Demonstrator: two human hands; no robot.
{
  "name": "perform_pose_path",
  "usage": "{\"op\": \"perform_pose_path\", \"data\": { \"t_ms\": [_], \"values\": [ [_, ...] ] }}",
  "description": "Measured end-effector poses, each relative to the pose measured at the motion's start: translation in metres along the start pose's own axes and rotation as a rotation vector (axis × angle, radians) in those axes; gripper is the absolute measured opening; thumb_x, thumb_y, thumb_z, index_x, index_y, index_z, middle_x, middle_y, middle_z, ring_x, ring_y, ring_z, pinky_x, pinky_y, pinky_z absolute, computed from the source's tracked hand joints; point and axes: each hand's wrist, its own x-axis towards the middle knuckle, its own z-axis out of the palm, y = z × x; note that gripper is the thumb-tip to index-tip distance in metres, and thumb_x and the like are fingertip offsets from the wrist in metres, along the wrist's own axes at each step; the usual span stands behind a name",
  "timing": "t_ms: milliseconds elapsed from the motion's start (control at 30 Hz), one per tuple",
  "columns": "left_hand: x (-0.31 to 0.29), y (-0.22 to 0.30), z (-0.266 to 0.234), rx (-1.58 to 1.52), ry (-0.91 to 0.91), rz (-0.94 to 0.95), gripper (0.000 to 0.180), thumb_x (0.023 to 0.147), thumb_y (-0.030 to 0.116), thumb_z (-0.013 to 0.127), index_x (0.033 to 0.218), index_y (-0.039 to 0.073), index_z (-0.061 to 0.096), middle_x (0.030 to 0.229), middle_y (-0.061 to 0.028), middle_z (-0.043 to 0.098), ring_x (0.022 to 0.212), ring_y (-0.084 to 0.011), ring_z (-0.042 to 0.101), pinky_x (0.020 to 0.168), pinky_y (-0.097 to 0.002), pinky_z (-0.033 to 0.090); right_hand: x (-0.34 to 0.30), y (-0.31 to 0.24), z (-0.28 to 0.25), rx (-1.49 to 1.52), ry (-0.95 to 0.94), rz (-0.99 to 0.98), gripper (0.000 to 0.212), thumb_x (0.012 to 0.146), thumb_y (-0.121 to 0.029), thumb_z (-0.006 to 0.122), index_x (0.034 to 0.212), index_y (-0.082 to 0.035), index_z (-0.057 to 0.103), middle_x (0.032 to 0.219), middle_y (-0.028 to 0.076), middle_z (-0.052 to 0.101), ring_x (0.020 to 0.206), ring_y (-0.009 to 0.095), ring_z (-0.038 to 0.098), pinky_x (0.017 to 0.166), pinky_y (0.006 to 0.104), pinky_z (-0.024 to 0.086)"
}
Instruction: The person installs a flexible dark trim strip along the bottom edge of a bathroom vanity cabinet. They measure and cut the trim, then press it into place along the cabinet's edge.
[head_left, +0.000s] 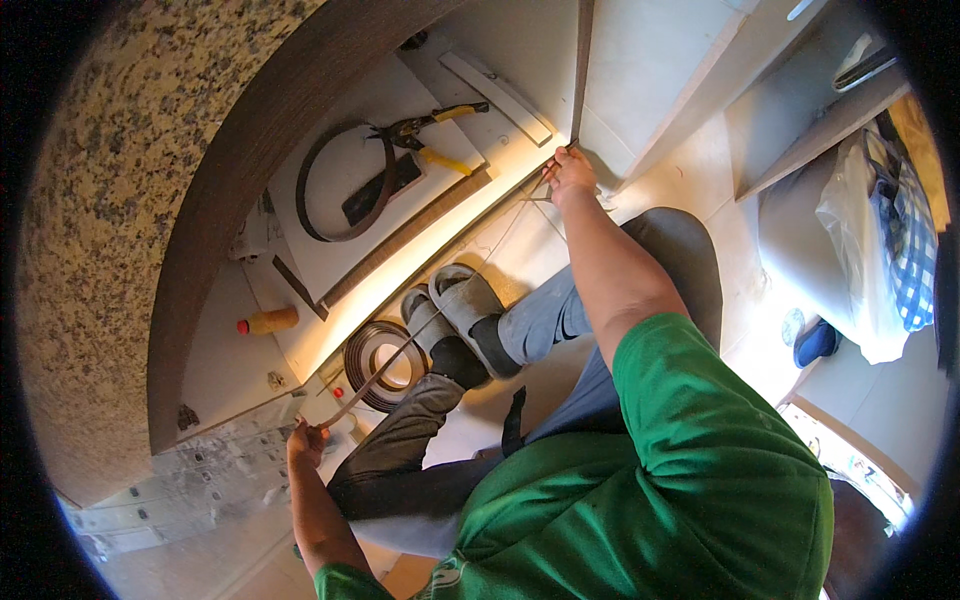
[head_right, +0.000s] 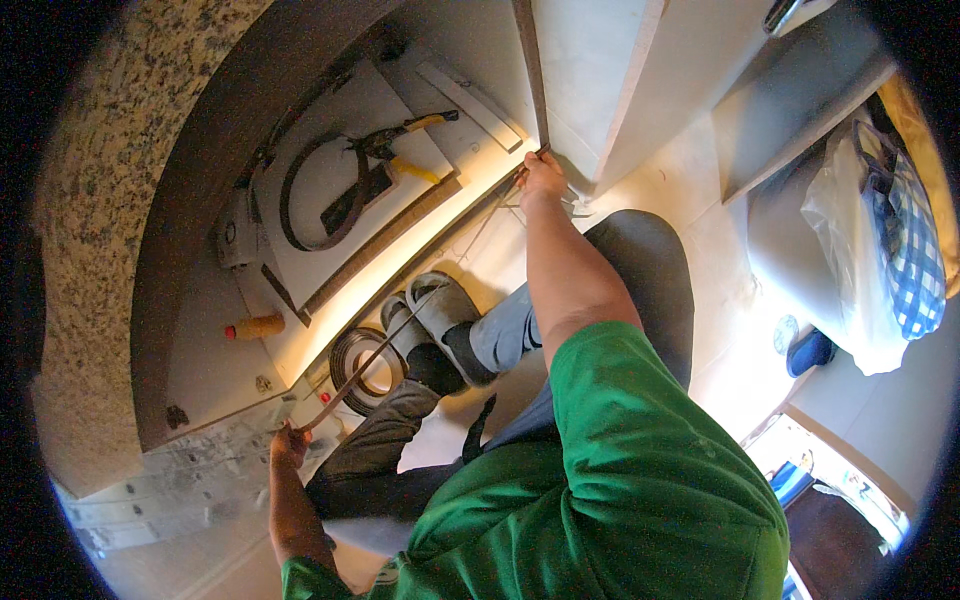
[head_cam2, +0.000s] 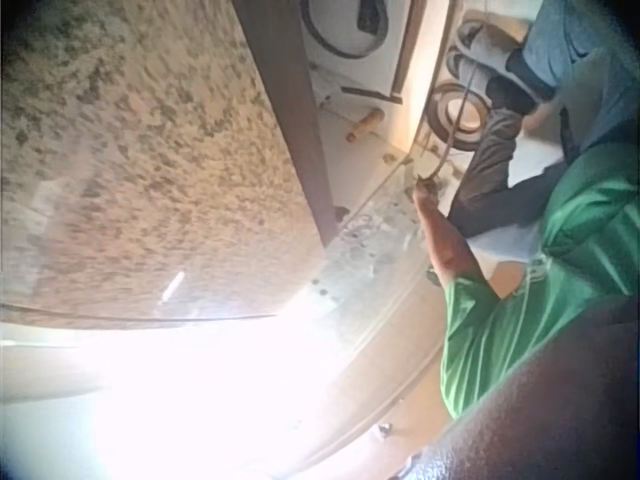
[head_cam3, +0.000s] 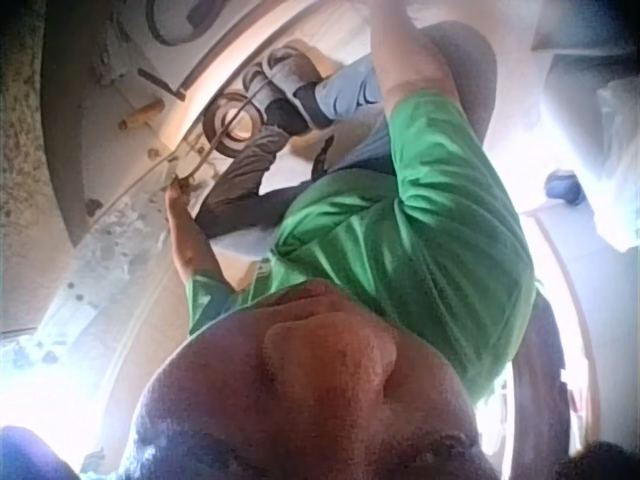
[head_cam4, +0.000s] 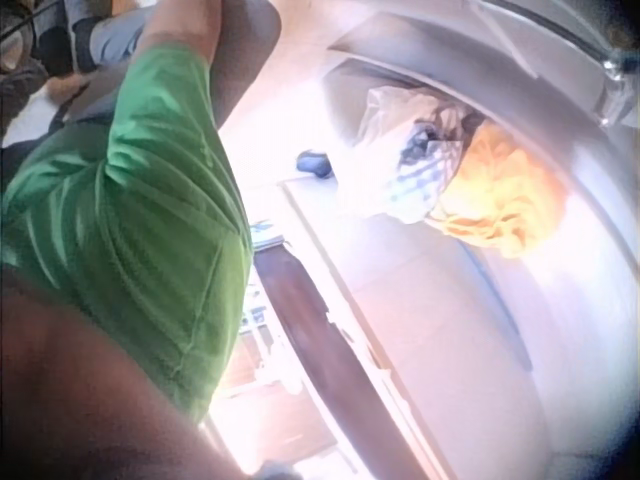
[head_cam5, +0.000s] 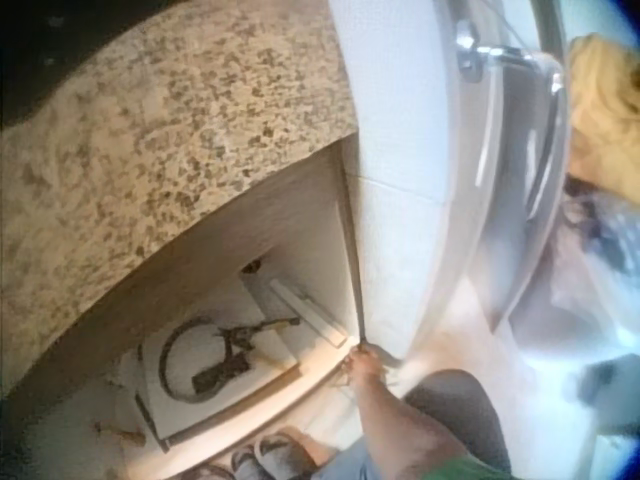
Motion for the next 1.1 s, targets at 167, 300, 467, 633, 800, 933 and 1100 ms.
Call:
{"op": "perform_pose_path", "data": {
  "t_ms": [167,300,467,633,800,933,1100],
  "values": [
    [-0.001,-0.001,0.006,0.011,-0.005,-0.017,0.035,0.100,0.034,0.050,0.087,0.001,0.053,0.076,-0.0124,0.064,0.063,-0.0273,0.066,0.058,-0.0364,0.059,-0.003,-0.004,0.002,0.081,0.038,0.075,0.032,0.091,-0.004,0.061,0.121,-0.012,0.052,0.100,0.002,0.061,0.088,0.020,0.059,0.078,0.0414,0.050],
    [-0.001,-0.003,0.016,0.083,0.088,0.009,0.045,0.101,0.035,0.048,0.069,0.004,0.050,0.057,-0.0094,0.053,0.052,-0.0234,0.057,0.059,-0.0373,0.057,0.002,-0.003,0.001,0.084,-0.021,0.090,0.030,0.092,-0.007,0.060,0.120,-0.014,0.053,0.103,0.001,0.060,0.092,0.020,0.058,0.084,0.0416,0.047],
    [-0.004,0.002,0.014,0.151,0.065,-0.009,0.038,0.099,0.036,0.052,0.085,0.001,0.052,0.082,-0.0174,0.065,0.069,-0.0284,0.067,0.063,-0.0378,0.059,0.007,0.003,-0.001,0.100,-0.047,0.062,0.034,0.092,-0.009,0.060,0.124,-0.017,0.052,0.100,0.000,0.060,0.089,0.018,0.058,0.082,0.0418,0.045],
    [-0.005,0.001,0.014,0.128,0.049,0.044,0.041,0.100,0.035,0.049,0.085,-0.002,0.057,0.073,-0.0153,0.065,0.066,-0.0280,0.066,0.062,-0.0380,0.059,0.004,0.002,0.000,0.159,-0.048,0.082,0.037,0.091,-0.009,0.062,0.125,-0.019,0.051,0.102,-0.001,0.060,0.090,0.019,0.059,0.085,0.0436,0.044],
    [-0.007,0.001,0.017,0.133,0.093,0.067,0.043,0.101,0.035,0.048,0.086,-0.004,0.059,0.070,-0.0149,0.064,0.064,-0.0277,0.065,0.059,-0.0381,0.058,0.003,0.001,0.001,0.142,-0.014,0.111,0.047,0.089,-0.011,0.067,0.131,-0.022,0.050,0.111,-0.001,0.058,0.099,0.018,0.050,0.087,0.0430,0.040],
    [-0.008,0.002,0.016,0.099,0.049,0.081,0.041,0.101,0.034,0.048,0.085,-0.003,0.059,0.070,-0.0151,0.064,0.062,-0.0284,0.064,0.060,-0.0399,0.056,0.001,0.000,0.003,0.120,-0.009,0.117,0.054,0.087,-0.013,0.070,0.135,-0.023,0.048,0.117,-0.001,0.054,0.103,0.019,0.044,0.089,0.0430,0.036],
    [-0.002,0.001,0.011,0.045,-0.016,0.111,0.035,0.101,0.032,0.050,0.084,0.002,0.053,0.070,-0.0118,0.059,0.061,-0.0251,0.063,0.065,-0.0382,0.059,-0.004,-0.004,0.005,0.136,0.020,0.124,0.054,0.086,-0.013,0.070,0.135,-0.020,0.048,0.113,0.002,0.055,0.099,0.020,0.045,0.087,0.0423,0.038]
  ]
}}
